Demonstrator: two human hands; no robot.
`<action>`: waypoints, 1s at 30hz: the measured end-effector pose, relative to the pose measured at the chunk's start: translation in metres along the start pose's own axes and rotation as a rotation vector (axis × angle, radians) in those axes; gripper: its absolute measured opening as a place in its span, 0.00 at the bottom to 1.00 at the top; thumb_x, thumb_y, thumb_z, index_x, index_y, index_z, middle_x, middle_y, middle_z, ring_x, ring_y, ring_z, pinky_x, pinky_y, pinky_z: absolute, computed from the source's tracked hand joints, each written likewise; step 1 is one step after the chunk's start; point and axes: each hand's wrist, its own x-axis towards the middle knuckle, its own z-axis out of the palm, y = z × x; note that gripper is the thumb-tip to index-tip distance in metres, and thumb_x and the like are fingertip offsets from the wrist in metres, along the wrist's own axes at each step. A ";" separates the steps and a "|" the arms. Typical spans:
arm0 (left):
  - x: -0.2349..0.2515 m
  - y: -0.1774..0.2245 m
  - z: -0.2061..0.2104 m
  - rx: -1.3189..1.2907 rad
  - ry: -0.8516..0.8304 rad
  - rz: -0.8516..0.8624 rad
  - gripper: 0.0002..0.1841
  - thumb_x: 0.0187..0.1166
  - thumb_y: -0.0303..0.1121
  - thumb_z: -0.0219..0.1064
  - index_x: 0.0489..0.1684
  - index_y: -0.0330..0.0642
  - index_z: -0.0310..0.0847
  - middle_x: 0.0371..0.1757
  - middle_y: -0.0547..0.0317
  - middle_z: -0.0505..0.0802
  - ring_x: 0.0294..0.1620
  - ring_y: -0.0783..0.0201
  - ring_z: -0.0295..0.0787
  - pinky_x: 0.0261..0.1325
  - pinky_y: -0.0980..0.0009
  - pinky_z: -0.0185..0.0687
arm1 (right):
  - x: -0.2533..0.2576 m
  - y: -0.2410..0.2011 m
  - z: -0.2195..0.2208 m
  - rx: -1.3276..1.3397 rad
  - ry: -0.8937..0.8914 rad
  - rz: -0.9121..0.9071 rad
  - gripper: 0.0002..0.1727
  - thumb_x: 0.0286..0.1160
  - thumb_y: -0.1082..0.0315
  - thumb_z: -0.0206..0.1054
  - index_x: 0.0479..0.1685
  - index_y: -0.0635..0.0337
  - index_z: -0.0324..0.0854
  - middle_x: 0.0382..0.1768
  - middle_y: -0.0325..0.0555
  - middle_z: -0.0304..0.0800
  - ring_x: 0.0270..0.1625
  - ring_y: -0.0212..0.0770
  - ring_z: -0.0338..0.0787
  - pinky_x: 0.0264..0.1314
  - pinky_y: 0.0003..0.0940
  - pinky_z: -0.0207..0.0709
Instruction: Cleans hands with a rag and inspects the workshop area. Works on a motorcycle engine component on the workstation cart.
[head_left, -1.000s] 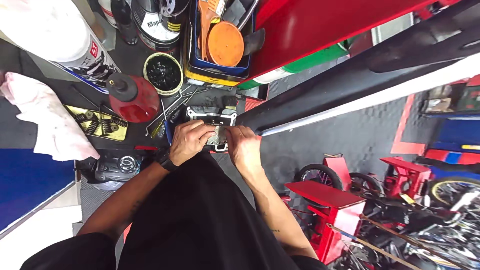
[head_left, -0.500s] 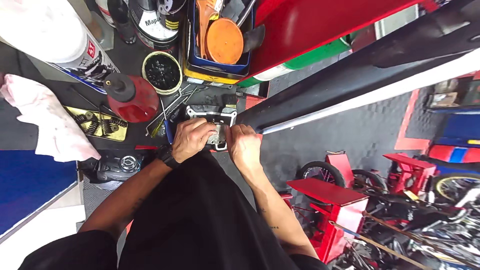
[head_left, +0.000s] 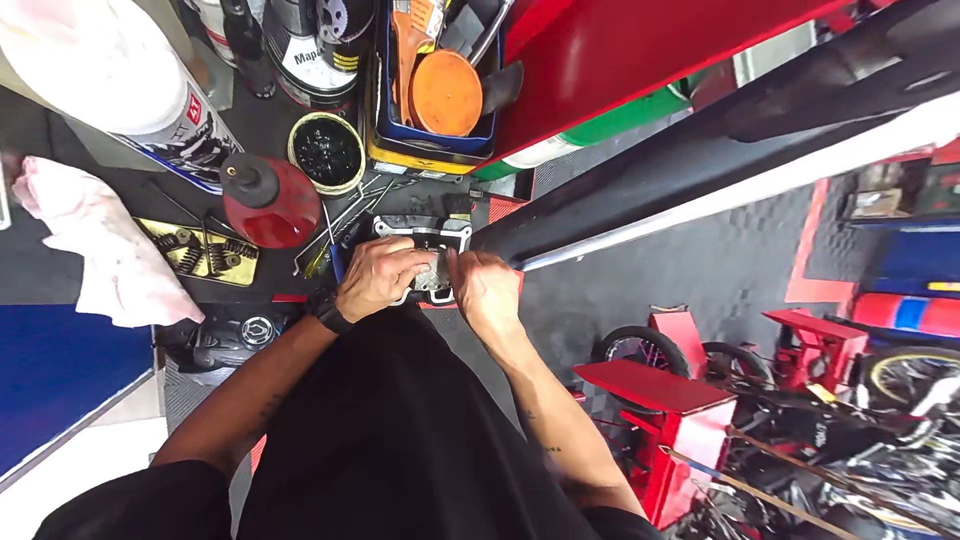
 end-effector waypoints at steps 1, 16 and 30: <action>-0.002 0.001 -0.002 -0.027 0.002 -0.040 0.13 0.84 0.39 0.67 0.55 0.44 0.95 0.34 0.54 0.92 0.36 0.61 0.88 0.46 0.64 0.86 | -0.001 0.000 -0.001 0.000 -0.010 0.024 0.28 0.89 0.51 0.56 0.25 0.64 0.85 0.26 0.56 0.90 0.37 0.57 0.94 0.34 0.52 0.82; -0.042 0.016 -0.023 -0.097 0.151 -0.342 0.17 0.78 0.46 0.74 0.55 0.44 0.94 0.32 0.60 0.92 0.26 0.74 0.76 0.34 0.75 0.74 | 0.000 0.005 0.008 -0.058 0.102 -0.055 0.24 0.87 0.57 0.58 0.23 0.64 0.83 0.24 0.54 0.88 0.34 0.56 0.93 0.28 0.49 0.80; -0.050 0.011 -0.026 -0.126 0.173 -0.397 0.15 0.81 0.44 0.72 0.53 0.44 0.94 0.38 0.57 0.95 0.28 0.73 0.82 0.36 0.74 0.79 | 0.005 0.009 0.001 -0.051 0.018 -0.080 0.32 0.89 0.46 0.53 0.23 0.63 0.84 0.26 0.54 0.89 0.38 0.57 0.93 0.31 0.51 0.81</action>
